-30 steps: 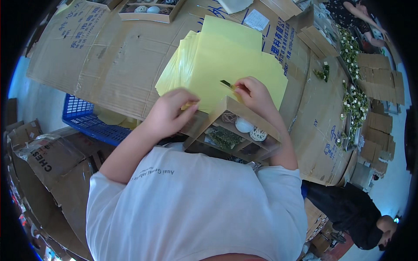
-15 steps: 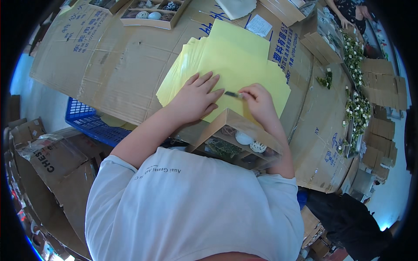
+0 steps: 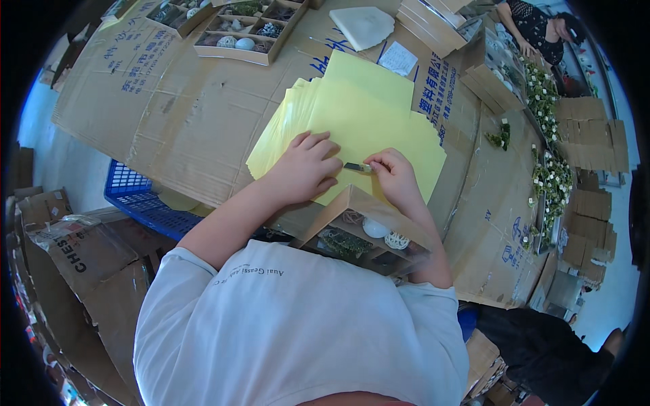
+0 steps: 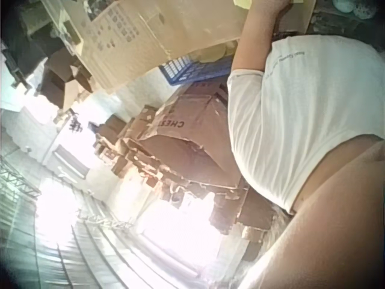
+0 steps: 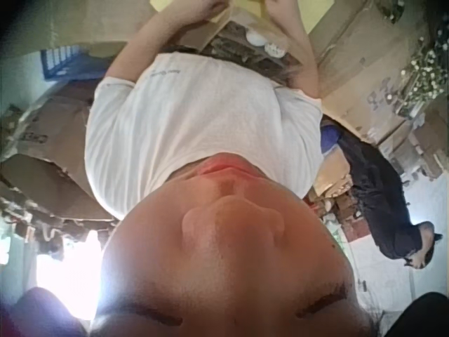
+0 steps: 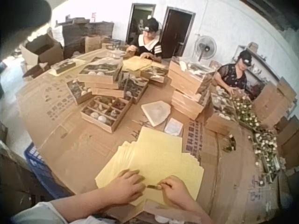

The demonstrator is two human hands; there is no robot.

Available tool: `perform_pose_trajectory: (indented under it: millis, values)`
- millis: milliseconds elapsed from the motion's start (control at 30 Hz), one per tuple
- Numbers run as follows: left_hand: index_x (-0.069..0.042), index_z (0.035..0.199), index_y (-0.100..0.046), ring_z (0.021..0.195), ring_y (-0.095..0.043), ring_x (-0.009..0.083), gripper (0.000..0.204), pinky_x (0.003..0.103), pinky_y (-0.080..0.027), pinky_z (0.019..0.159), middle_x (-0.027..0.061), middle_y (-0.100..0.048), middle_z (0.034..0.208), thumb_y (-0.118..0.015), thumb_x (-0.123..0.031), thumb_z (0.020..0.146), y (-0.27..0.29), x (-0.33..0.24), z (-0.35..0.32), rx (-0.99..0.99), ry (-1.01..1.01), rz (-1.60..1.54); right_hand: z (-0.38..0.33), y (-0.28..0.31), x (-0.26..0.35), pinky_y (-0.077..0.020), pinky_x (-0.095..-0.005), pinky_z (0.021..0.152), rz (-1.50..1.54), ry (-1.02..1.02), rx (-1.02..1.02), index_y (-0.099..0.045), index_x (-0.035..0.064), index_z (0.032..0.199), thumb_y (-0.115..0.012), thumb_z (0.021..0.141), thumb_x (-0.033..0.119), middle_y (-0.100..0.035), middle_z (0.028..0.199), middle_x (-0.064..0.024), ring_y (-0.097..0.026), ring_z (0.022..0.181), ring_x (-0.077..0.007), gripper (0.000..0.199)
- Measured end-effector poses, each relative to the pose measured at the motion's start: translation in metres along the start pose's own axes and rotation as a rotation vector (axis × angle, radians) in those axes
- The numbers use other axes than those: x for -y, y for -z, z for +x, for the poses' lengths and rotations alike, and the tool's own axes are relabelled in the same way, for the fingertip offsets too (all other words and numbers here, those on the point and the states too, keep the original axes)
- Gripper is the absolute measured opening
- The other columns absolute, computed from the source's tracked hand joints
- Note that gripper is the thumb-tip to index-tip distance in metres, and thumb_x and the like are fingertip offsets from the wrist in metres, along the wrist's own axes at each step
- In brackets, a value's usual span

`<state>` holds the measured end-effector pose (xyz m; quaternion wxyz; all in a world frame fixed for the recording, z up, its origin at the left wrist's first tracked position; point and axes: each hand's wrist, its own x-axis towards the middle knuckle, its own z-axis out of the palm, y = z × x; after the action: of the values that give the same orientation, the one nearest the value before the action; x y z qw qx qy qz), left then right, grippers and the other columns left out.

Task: Packaging various small decorative items into divided gift boxes and sealing them with clear adhesive film.

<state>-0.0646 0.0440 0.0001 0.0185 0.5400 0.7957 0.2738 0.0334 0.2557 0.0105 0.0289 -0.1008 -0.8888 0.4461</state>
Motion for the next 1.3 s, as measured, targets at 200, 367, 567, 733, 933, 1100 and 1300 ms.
perform_pose_trajectory:
  millis: [200,367,567,733,933,1100,1300]
  values:
    - [-0.008,0.097,-0.06,0.113,-0.052,0.0269,0.019,0.047,-0.036,0.102,0.0081,-0.058,0.108,-0.064,-0.02,0.083,0.014,0.005,-0.003,0.067,-0.051,-0.219,0.001,-0.004,0.0,-0.0459,-0.0349,0.068,-0.164,0.04,-0.111,-0.066,0.0016,0.083,-0.063,0.081,0.006,-0.058,0.079,-0.0097,-0.057,0.076,-0.0248,0.006]
    - [-0.001,0.11,-0.06,0.108,-0.053,0.0181,0.03,0.031,-0.039,0.097,0.0086,-0.062,0.108,-0.046,-0.025,0.098,0.038,0.004,0.004,-0.043,0.374,-1.15,0.005,0.003,-0.003,-0.0447,-0.0342,0.081,-0.277,0.336,-0.124,-0.066,0.0037,0.092,-0.07,0.075,0.009,-0.058,0.093,-0.0088,-0.054,0.094,-0.0258,0.018]
    - [-0.003,0.122,-0.055,0.114,-0.051,0.0194,0.047,0.033,-0.036,0.1,0.0092,-0.057,0.12,-0.033,-0.039,0.101,0.034,-0.011,0.022,0.178,0.353,-1.321,0.015,0.018,0.012,-0.0429,-0.0301,0.088,0.638,0.094,-0.037,-0.065,0.0035,0.098,-0.073,0.075,0.005,-0.057,0.111,-0.005,-0.051,0.108,-0.0166,0.025]
    - [-0.004,0.137,-0.036,0.121,-0.046,0.0212,0.058,0.035,-0.035,0.102,0.0107,-0.046,0.136,-0.034,-0.047,0.099,0.024,-0.018,0.034,0.11,0.483,-1.484,0.013,0.04,-0.005,-0.044,-0.0228,0.075,0.649,-0.019,-0.315,-0.064,0.003,0.092,-0.064,0.084,0.003,-0.062,0.083,0.0004,-0.056,0.079,-0.0091,0.008]
    - [0.0,0.124,-0.05,0.106,-0.054,0.03,0.051,0.039,-0.043,0.09,0.0169,-0.056,0.115,-0.056,-0.037,0.09,0.08,-0.063,0.048,0.533,0.019,-0.723,-0.031,0.08,0.026,-0.0441,-0.0224,0.069,0.876,-0.246,0.055,-0.061,0.0008,0.093,-0.06,0.088,0.008,-0.06,0.084,-0.0019,-0.054,0.075,-0.0085,0.008]
    - [-0.001,0.083,-0.062,0.077,-0.061,0.0339,0.036,0.042,-0.046,0.072,0.0171,-0.062,0.077,-0.063,-0.037,0.081,0.102,-0.086,0.061,0.744,-0.058,-0.098,-0.048,0.069,0.052,-0.0434,-0.0212,0.065,0.73,-0.483,0.299,-0.064,0.0009,0.089,-0.06,0.087,0.009,-0.061,0.08,-0.0007,-0.053,0.071,-0.0076,0.008]
    - [-0.003,0.068,-0.062,0.063,-0.06,0.0331,0.04,0.042,-0.047,0.061,0.0146,-0.06,0.063,-0.066,-0.042,0.075,0.085,-0.099,0.05,0.569,0.031,-0.05,-0.048,0.066,0.061,-0.0428,-0.0208,0.062,0.633,-0.558,0.281,-0.065,0.0016,0.089,-0.061,0.087,0.01,-0.062,0.079,-0.001,-0.053,0.069,-0.0068,0.009]
